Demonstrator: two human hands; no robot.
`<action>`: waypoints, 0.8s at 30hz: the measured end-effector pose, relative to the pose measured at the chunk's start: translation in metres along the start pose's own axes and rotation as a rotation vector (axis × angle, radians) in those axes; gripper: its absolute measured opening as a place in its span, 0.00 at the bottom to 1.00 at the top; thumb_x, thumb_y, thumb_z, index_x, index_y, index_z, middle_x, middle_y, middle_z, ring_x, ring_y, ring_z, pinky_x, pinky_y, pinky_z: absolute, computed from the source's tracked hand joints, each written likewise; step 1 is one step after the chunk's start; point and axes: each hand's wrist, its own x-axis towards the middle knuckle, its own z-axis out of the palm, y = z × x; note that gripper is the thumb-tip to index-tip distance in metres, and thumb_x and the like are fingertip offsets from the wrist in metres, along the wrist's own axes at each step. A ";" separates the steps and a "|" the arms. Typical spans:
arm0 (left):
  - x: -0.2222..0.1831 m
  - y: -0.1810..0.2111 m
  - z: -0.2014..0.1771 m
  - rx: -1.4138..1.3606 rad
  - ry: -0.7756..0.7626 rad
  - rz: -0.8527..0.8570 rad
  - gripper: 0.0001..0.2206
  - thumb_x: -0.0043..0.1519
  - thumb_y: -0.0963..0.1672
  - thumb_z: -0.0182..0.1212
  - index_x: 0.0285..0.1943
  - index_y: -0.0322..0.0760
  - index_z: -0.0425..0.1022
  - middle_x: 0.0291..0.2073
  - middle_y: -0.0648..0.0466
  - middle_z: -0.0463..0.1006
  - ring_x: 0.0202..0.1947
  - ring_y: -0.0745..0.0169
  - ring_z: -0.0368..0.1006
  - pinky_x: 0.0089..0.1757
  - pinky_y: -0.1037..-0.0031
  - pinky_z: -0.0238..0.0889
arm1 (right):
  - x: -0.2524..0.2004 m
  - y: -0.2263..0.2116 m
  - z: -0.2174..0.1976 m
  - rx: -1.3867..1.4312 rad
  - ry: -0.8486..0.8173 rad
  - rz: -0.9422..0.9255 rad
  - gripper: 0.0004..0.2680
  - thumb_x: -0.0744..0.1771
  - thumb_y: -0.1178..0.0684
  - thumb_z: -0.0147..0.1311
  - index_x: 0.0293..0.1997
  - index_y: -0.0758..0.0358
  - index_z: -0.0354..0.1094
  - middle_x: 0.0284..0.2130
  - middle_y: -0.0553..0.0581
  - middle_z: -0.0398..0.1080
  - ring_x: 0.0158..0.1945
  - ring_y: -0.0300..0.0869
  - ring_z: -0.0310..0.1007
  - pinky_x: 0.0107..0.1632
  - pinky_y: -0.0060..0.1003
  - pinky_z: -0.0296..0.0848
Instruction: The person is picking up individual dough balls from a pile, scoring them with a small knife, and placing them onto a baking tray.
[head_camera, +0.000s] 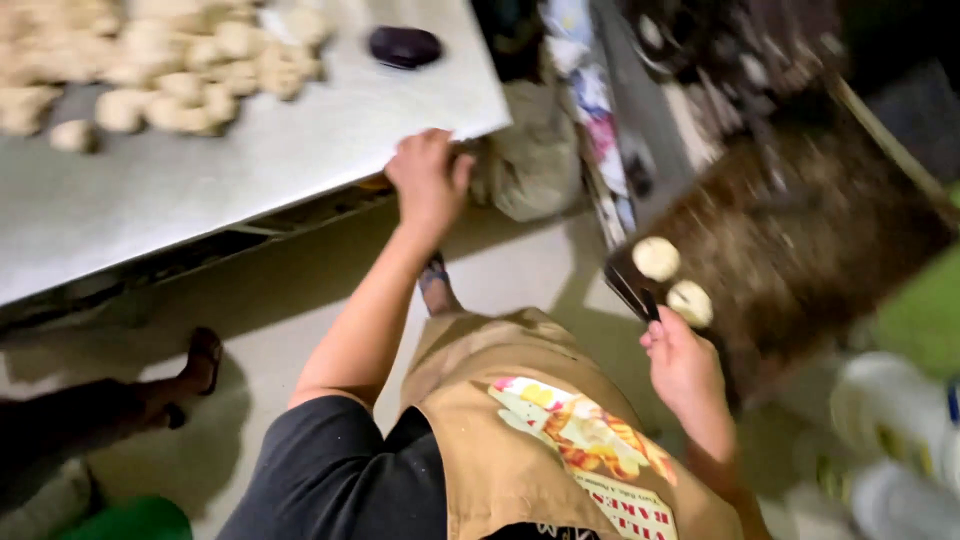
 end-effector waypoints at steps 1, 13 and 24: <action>0.006 -0.040 -0.004 0.020 0.061 -0.128 0.19 0.55 0.50 0.73 0.54 0.51 0.77 0.48 0.57 0.74 0.49 0.49 0.68 0.45 0.54 0.62 | 0.014 -0.009 0.009 -0.006 -0.017 -0.025 0.10 0.72 0.54 0.45 0.58 0.56 0.72 0.31 0.60 0.80 0.38 0.52 0.81 0.44 0.50 0.79; 0.065 -0.238 -0.013 0.289 0.250 -0.465 0.13 0.58 0.53 0.63 0.32 0.45 0.71 0.30 0.52 0.70 0.37 0.44 0.69 0.41 0.49 0.58 | 0.125 -0.202 0.115 -0.002 -0.076 -0.318 0.09 0.70 0.55 0.51 0.54 0.51 0.76 0.28 0.54 0.80 0.36 0.46 0.82 0.43 0.42 0.79; 0.015 -0.220 -0.048 -0.548 -0.269 -0.517 0.17 0.56 0.52 0.75 0.47 0.46 0.78 0.34 0.58 0.78 0.37 0.57 0.79 0.40 0.69 0.72 | 0.189 -0.269 0.119 0.034 -0.145 -0.429 0.09 0.70 0.57 0.50 0.54 0.56 0.75 0.26 0.57 0.77 0.35 0.53 0.80 0.41 0.47 0.76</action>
